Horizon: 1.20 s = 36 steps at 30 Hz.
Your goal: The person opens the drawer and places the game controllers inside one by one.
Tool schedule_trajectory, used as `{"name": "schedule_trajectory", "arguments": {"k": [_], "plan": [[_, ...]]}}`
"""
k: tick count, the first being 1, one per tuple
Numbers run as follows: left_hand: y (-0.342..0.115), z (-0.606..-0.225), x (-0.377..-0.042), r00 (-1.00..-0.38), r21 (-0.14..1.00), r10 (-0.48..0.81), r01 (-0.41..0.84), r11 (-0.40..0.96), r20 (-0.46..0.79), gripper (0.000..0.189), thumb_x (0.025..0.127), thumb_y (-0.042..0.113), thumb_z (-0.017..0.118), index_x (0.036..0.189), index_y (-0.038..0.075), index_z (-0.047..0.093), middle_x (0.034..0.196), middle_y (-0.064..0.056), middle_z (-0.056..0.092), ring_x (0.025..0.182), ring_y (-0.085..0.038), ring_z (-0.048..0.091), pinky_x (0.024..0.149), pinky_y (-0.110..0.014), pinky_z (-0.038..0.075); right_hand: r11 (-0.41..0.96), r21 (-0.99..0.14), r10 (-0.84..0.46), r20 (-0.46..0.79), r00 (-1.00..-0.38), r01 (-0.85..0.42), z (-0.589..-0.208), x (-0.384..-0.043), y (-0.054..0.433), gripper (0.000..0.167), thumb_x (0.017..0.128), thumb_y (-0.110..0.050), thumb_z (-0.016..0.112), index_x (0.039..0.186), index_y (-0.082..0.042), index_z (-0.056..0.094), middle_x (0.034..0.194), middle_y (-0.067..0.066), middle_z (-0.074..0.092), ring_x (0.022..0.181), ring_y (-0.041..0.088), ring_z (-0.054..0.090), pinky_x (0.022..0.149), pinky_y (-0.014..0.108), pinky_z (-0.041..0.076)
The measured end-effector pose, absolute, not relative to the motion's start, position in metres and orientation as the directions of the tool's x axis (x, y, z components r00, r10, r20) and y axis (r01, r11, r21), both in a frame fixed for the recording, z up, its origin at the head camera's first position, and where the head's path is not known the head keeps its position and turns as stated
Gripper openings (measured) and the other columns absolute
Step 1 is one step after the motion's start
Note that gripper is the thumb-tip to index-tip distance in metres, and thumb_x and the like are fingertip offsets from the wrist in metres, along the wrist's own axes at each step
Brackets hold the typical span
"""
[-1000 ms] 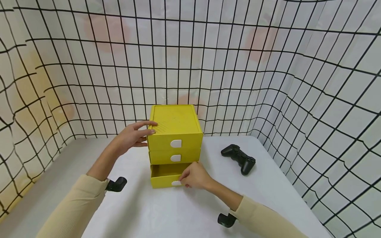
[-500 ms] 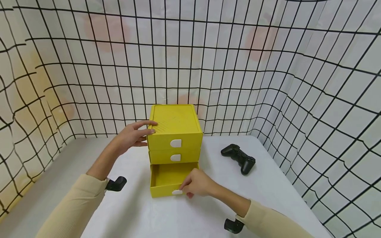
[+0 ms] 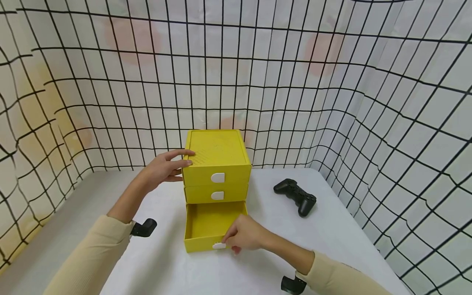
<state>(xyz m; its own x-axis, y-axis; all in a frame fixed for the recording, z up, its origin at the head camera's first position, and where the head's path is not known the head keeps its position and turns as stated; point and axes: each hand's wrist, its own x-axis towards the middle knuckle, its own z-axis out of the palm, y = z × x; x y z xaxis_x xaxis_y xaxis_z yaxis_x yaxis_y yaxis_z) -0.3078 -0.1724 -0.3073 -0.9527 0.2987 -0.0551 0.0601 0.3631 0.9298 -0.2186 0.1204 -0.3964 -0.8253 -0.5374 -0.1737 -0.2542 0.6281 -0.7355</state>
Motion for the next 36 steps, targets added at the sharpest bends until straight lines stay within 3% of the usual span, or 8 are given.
{"name": "schedule_trajectory", "arguments": {"k": [11, 20, 29, 36], "plan": [[-0.174, -0.307, -0.308, -0.957, 0.929, 0.287, 0.057, 0.364, -0.053, 0.052, 0.099, 0.042, 0.065, 0.146, 0.024, 0.053, 0.143, -0.014, 0.057, 0.121, -0.030, 0.065, 0.102, -0.043, 0.055, 0.636, -0.733, -0.569, -0.232, -0.789, -0.243, -0.389, -0.219, 0.123, 0.015, 0.093, -0.015, 0.072, 0.094, -0.003, 0.081, 0.070, 0.005, 0.072, 0.062, 0.025, 0.070, 0.056, 0.024, 0.054], [-0.175, -0.307, -0.308, -0.953, 0.930, 0.299, 0.063, 0.361, -0.052, 0.052, 0.099, 0.043, 0.065, 0.146, 0.024, 0.052, 0.145, -0.013, 0.056, 0.125, -0.032, 0.063, 0.102, -0.044, 0.055, 0.647, -0.730, -0.592, -0.298, -0.748, -0.221, -0.373, -0.223, 0.129, 0.020, 0.096, -0.023, 0.070, 0.094, -0.006, 0.080, 0.077, 0.010, 0.072, 0.062, 0.022, 0.069, 0.068, 0.046, 0.064], [-0.173, -0.308, -0.309, -0.952, 0.932, 0.302, 0.063, 0.357, -0.051, 0.052, 0.099, 0.042, 0.065, 0.146, 0.025, 0.053, 0.145, -0.012, 0.056, 0.125, -0.031, 0.063, 0.103, -0.044, 0.054, 0.670, -0.699, -0.527, -0.207, -0.824, -0.253, -0.353, -0.243, 0.157, 0.016, 0.093, -0.027, 0.075, 0.092, -0.012, 0.078, 0.078, 0.003, 0.069, 0.069, 0.019, 0.065, 0.067, 0.033, 0.061], [-0.174, -0.309, -0.309, -0.951, 0.933, 0.306, 0.065, 0.354, -0.050, 0.051, 0.099, 0.041, 0.065, 0.145, 0.024, 0.053, 0.145, -0.013, 0.055, 0.124, -0.031, 0.064, 0.102, -0.044, 0.055, 0.699, -0.676, -0.394, -0.094, -0.914, -0.232, -0.349, -0.262, 0.188, 0.009, 0.092, -0.019, 0.074, 0.097, -0.013, 0.078, 0.088, -0.001, 0.072, 0.074, 0.020, 0.066, 0.068, 0.031, 0.060]]}}
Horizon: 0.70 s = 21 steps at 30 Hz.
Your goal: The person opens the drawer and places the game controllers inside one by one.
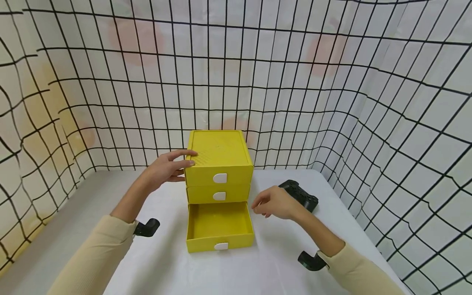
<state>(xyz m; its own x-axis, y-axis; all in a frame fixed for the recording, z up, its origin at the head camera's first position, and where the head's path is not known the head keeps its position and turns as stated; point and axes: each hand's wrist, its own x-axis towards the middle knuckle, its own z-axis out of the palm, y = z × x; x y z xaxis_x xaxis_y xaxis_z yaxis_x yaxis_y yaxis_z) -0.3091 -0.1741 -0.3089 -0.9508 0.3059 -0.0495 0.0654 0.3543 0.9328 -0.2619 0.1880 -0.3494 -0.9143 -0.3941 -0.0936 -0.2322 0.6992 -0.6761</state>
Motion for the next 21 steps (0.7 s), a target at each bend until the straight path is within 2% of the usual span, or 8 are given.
{"name": "schedule_trajectory", "arguments": {"k": [4, 9, 16, 21], "plan": [[-0.174, -0.309, -0.309, -0.951, 0.933, 0.305, 0.063, 0.353, -0.051, 0.051, 0.099, 0.041, 0.065, 0.146, 0.024, 0.053, 0.145, -0.013, 0.055, 0.125, -0.031, 0.063, 0.102, -0.044, 0.055, 0.720, -0.673, -0.278, -0.053, -0.959, -0.172, -0.349, -0.269, 0.207, 0.015, 0.090, -0.023, 0.076, 0.103, -0.015, 0.077, 0.086, -0.001, 0.073, 0.074, 0.020, 0.066, 0.070, 0.033, 0.057], [-0.174, -0.309, -0.309, -0.953, 0.932, 0.299, 0.061, 0.358, -0.053, 0.051, 0.099, 0.041, 0.065, 0.146, 0.024, 0.053, 0.145, -0.013, 0.056, 0.125, -0.031, 0.064, 0.102, -0.045, 0.055, 0.731, -0.669, -0.173, 0.007, -0.985, -0.133, -0.359, -0.283, 0.232, 0.029, 0.089, -0.025, 0.077, 0.115, -0.013, 0.073, 0.089, 0.001, 0.073, 0.077, 0.020, 0.066, 0.073, 0.035, 0.056], [-0.173, -0.309, -0.308, -0.952, 0.933, 0.302, 0.061, 0.354, -0.052, 0.051, 0.099, 0.041, 0.065, 0.146, 0.024, 0.053, 0.145, -0.012, 0.055, 0.125, -0.032, 0.063, 0.103, -0.045, 0.054, 0.748, -0.654, -0.093, 0.072, -0.993, -0.117, -0.376, -0.299, 0.264, 0.048, 0.088, -0.032, 0.077, 0.129, -0.007, 0.067, 0.090, 0.006, 0.072, 0.075, 0.023, 0.065, 0.061, 0.030, 0.051], [-0.173, -0.309, -0.309, -0.953, 0.934, 0.300, 0.061, 0.351, -0.050, 0.050, 0.099, 0.040, 0.065, 0.146, 0.024, 0.053, 0.145, -0.013, 0.056, 0.124, -0.031, 0.064, 0.102, -0.044, 0.055, 0.797, -0.595, -0.041, 0.118, -0.992, -0.104, -0.385, -0.303, 0.283, 0.060, 0.089, -0.037, 0.076, 0.136, -0.003, 0.061, 0.096, 0.014, 0.072, 0.077, 0.024, 0.064, 0.060, 0.030, 0.049]]}}
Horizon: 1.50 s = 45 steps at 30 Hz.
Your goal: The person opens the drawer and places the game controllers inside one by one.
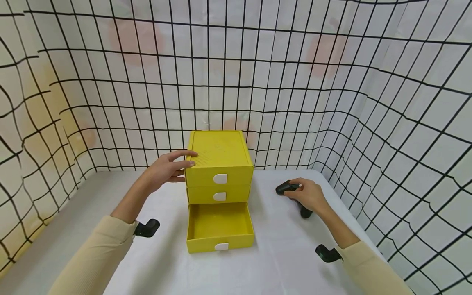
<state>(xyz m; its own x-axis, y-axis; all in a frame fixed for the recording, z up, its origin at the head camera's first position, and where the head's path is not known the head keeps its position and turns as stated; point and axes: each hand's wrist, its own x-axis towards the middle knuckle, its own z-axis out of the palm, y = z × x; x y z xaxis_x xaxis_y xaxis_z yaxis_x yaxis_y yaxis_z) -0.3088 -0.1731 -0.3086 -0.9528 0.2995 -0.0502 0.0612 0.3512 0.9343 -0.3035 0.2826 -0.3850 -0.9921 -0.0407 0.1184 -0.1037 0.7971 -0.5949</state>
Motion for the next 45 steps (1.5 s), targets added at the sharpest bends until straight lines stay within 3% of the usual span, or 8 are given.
{"name": "schedule_trajectory", "arguments": {"k": [11, 17, 22, 34, 45], "plan": [[-0.172, -0.308, -0.309, -0.954, 0.932, 0.296, 0.063, 0.358, -0.049, 0.050, 0.099, 0.041, 0.064, 0.145, 0.024, 0.053, 0.144, -0.013, 0.057, 0.123, -0.031, 0.064, 0.102, -0.044, 0.055, 0.864, -0.500, 0.034, 0.186, -0.982, -0.065, -0.406, -0.303, 0.319, 0.072, 0.092, -0.043, 0.073, 0.141, 0.004, 0.051, 0.103, 0.025, 0.070, 0.084, 0.030, 0.067, 0.060, 0.035, 0.052], [-0.172, -0.308, -0.308, -0.954, 0.932, 0.296, 0.059, 0.356, -0.053, 0.050, 0.100, 0.041, 0.063, 0.146, 0.024, 0.053, 0.145, -0.013, 0.056, 0.124, -0.031, 0.064, 0.102, -0.044, 0.055, 0.887, -0.459, 0.053, 0.211, -0.976, -0.051, -0.419, -0.305, 0.332, 0.080, 0.095, -0.052, 0.065, 0.144, 0.009, 0.045, 0.122, 0.038, 0.062, 0.104, 0.048, 0.064, 0.076, 0.053, 0.057], [-0.172, -0.308, -0.309, -0.953, 0.930, 0.299, 0.060, 0.362, -0.055, 0.051, 0.100, 0.041, 0.063, 0.146, 0.024, 0.052, 0.146, -0.013, 0.055, 0.124, -0.032, 0.064, 0.102, -0.045, 0.055, 0.890, -0.456, 0.088, 0.156, -0.984, 0.008, -0.433, -0.308, 0.338, 0.087, 0.095, -0.057, 0.061, 0.148, 0.009, 0.038, 0.134, 0.042, 0.052, 0.117, 0.058, 0.054, 0.086, 0.062, 0.052], [-0.172, -0.309, -0.310, -0.954, 0.933, 0.294, 0.054, 0.355, -0.057, 0.050, 0.099, 0.041, 0.064, 0.146, 0.025, 0.053, 0.145, -0.013, 0.056, 0.125, -0.032, 0.063, 0.102, -0.044, 0.055, 0.882, -0.464, 0.104, 0.022, -0.994, 0.083, -0.444, -0.315, 0.331, 0.088, 0.097, -0.057, 0.057, 0.152, 0.006, 0.030, 0.145, 0.044, 0.040, 0.128, 0.067, 0.039, 0.100, 0.072, 0.042], [-0.172, -0.310, -0.310, -0.954, 0.934, 0.296, 0.054, 0.354, -0.057, 0.049, 0.100, 0.040, 0.064, 0.145, 0.025, 0.053, 0.144, -0.013, 0.055, 0.124, -0.031, 0.063, 0.102, -0.044, 0.055, 0.883, -0.458, 0.135, 0.035, -0.990, 0.104, -0.454, -0.319, 0.326, 0.084, 0.096, -0.056, 0.059, 0.147, 0.006, 0.035, 0.138, 0.046, 0.044, 0.123, 0.066, 0.041, 0.093, 0.070, 0.044]]}}
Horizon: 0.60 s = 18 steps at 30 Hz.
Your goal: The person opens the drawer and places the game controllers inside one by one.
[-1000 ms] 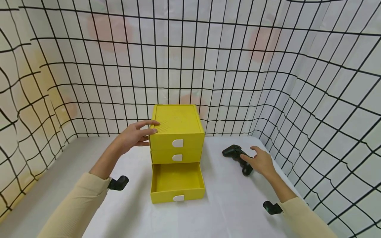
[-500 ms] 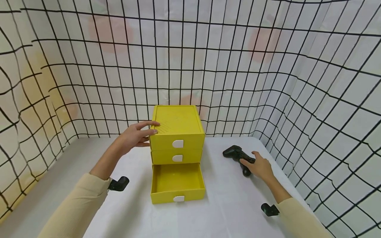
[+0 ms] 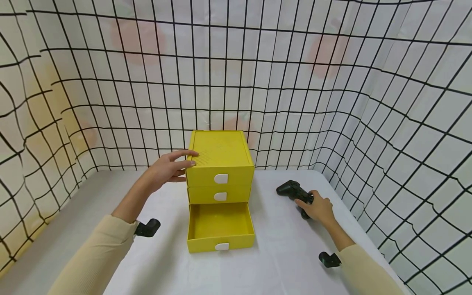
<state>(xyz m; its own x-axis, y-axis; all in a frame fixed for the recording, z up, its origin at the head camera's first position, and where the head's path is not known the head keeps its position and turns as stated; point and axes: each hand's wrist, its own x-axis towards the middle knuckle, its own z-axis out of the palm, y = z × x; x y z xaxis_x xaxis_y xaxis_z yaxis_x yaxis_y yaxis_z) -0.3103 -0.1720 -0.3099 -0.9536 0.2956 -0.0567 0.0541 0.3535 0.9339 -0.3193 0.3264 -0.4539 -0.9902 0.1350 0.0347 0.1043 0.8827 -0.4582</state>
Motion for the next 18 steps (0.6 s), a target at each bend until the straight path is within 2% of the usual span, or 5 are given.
{"name": "schedule_trajectory", "arguments": {"k": [8, 18], "plan": [[-0.1720, -0.3104, -0.3104, -0.952, 0.934, 0.301, 0.060, 0.352, -0.052, 0.050, 0.099, 0.041, 0.065, 0.145, 0.024, 0.053, 0.144, -0.012, 0.056, 0.125, -0.031, 0.063, 0.102, -0.044, 0.055, 0.871, -0.479, 0.159, 0.065, -0.985, 0.109, -0.4521, -0.3174, 0.3253, 0.077, 0.094, -0.051, 0.064, 0.135, 0.010, 0.043, 0.118, 0.041, 0.057, 0.105, 0.054, 0.053, 0.078, 0.054, 0.046], [-0.1724, -0.3109, -0.3099, -0.953, 0.934, 0.300, 0.065, 0.352, -0.047, 0.050, 0.099, 0.041, 0.065, 0.145, 0.025, 0.054, 0.145, -0.013, 0.055, 0.125, -0.031, 0.063, 0.102, -0.044, 0.055, 0.852, -0.515, 0.173, 0.106, -0.979, 0.095, -0.4492, -0.3154, 0.3246, 0.074, 0.093, -0.047, 0.068, 0.132, 0.013, 0.047, 0.117, 0.040, 0.058, 0.105, 0.052, 0.053, 0.076, 0.052, 0.049]]}}
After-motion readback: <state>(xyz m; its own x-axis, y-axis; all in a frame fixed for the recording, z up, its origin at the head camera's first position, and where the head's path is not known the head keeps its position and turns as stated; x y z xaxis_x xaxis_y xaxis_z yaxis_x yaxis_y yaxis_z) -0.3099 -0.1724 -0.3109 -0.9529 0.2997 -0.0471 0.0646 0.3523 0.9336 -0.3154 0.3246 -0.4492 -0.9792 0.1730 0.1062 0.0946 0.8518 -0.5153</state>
